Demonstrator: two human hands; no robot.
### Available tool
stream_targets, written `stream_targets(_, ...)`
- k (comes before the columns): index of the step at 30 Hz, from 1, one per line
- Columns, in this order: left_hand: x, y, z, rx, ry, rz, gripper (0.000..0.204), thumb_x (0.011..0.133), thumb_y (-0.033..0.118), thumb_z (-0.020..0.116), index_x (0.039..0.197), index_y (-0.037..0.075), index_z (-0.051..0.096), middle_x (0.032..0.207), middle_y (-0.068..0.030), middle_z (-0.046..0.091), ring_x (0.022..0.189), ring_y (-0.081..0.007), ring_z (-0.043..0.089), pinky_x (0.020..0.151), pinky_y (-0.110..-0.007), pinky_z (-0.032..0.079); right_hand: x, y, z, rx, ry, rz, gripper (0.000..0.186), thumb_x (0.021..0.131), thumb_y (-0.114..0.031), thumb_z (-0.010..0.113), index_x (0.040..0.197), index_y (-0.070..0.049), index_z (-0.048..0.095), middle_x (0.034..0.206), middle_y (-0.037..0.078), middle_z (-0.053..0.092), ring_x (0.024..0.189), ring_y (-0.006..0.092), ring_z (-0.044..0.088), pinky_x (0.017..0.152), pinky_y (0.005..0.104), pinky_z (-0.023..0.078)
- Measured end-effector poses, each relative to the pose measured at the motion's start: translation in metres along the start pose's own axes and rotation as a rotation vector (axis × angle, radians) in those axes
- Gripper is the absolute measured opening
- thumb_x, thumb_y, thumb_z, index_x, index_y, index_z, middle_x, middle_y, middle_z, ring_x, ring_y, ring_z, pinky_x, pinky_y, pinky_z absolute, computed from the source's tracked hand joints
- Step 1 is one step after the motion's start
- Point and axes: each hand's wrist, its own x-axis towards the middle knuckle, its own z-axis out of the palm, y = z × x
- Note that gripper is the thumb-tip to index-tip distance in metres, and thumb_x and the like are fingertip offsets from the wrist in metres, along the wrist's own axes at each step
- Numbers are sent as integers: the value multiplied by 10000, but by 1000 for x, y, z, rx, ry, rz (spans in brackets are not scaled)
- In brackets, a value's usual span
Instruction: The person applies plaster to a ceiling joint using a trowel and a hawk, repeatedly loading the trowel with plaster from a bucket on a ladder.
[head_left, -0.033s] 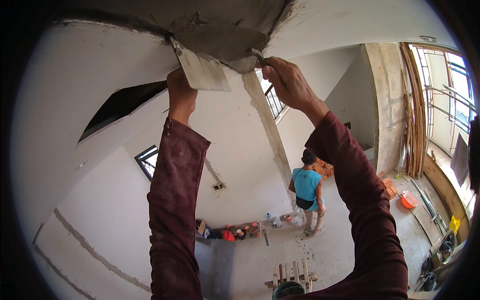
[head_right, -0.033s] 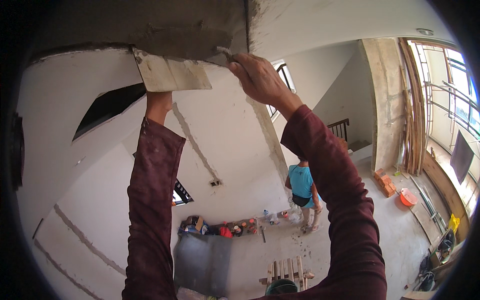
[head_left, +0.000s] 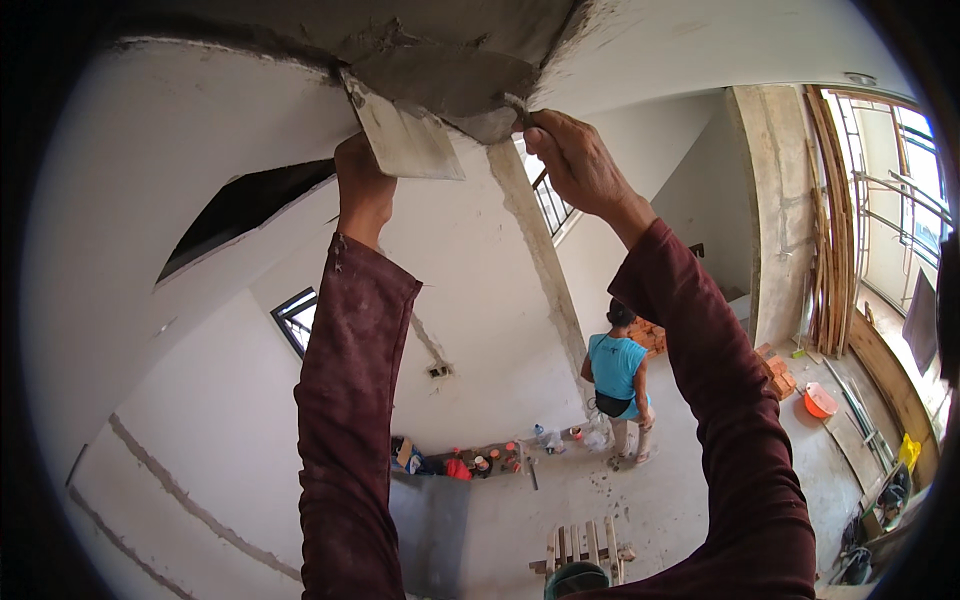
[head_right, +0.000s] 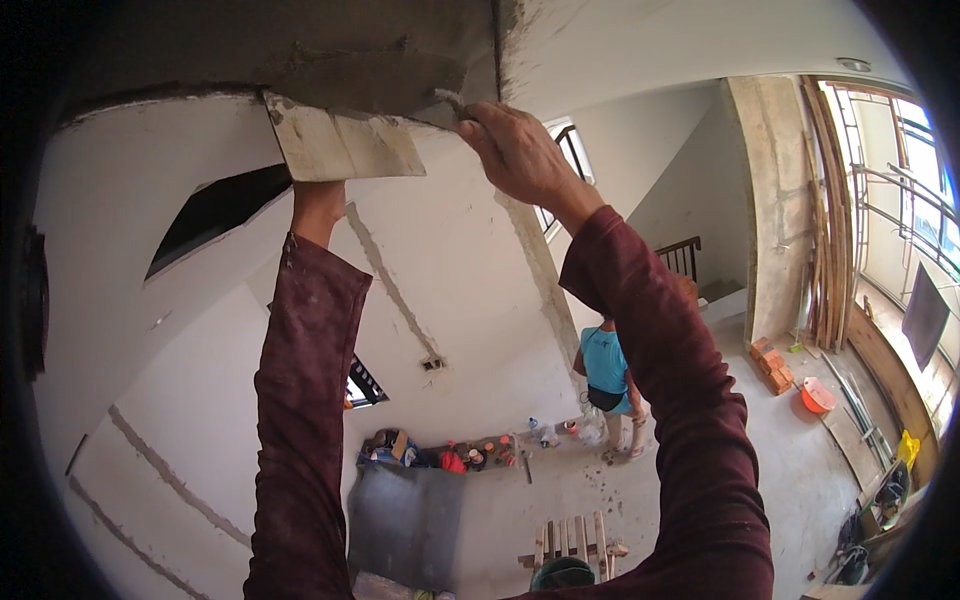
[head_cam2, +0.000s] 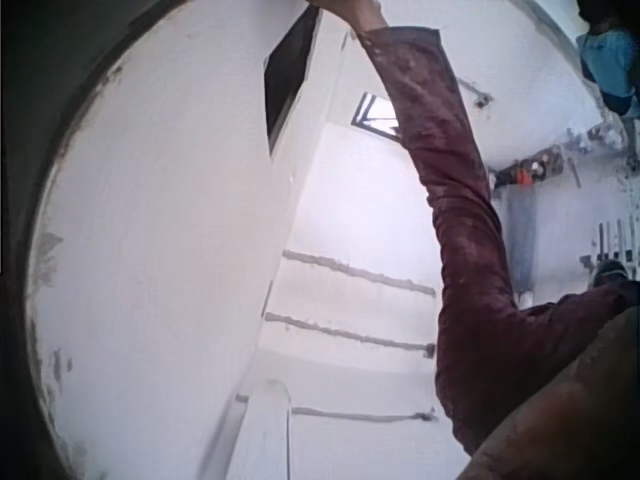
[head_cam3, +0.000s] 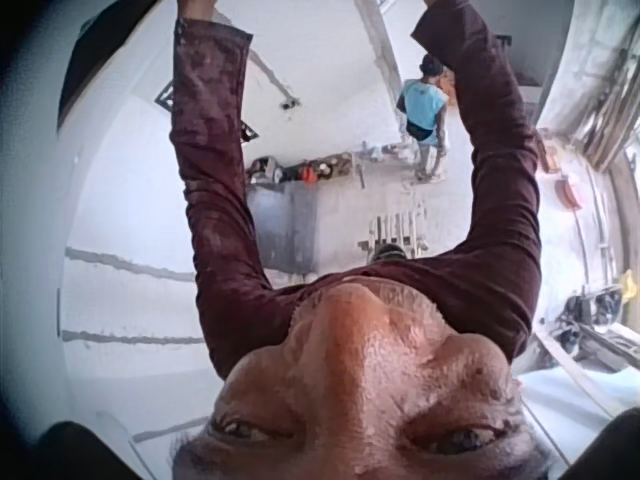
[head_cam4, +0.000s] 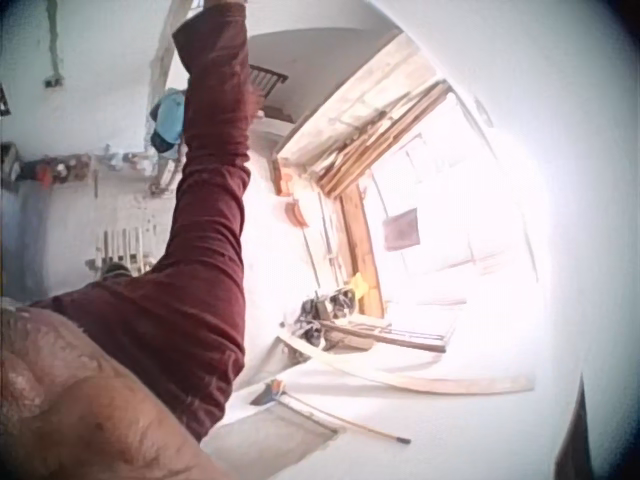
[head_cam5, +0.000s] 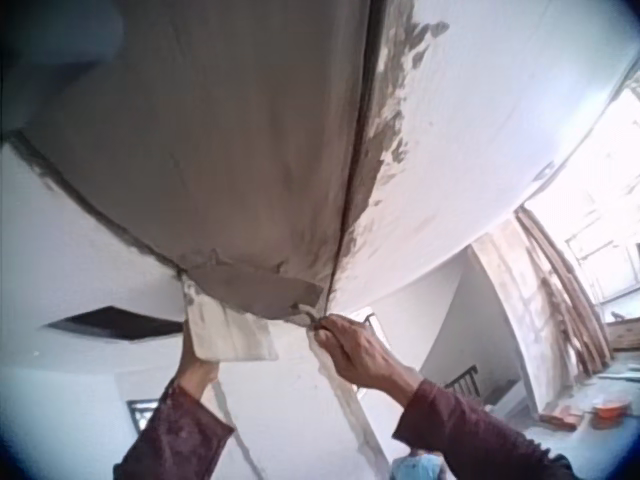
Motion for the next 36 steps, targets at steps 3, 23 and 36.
stream_targets(3, -3, 2, 0, -5, -14, 45, 122, 834, 16, 673, 936, -48, 655, 891, -32, 665, 796, -73, 580, 714, -233, 477, 1, 8, 15, 10, 48, 5, 323, 1018, -238, 453, 1017, 53, 594, 732, 146, 548, 638, 275, 549, 629, 377, 461)
stream_targets(23, 3, -14, -16, -80, -14, -46, 131, 839, -42, 630, 962, -47, 675, 914, -41, 689, 817, -94, 614, 745, -242, 493, -43, -4, -41, -789, -43, -24, 242, 864, -271, 685, 875, -45, 599, 760, 70, 570, 659, 247, 608, 570, 394, 508)
stream_targets(36, 14, -29, -25, -39, -58, -35, 270, 815, -97, 617, 1076, -30, 611, 1033, -58, 646, 894, -127, 603, 782, -267, 503, 15, -32, -23, -948, -151, 34, 256, 875, -275, 667, 878, -19, 656, 809, 98, 627, 689, 285, 668, 568, 398, 565)
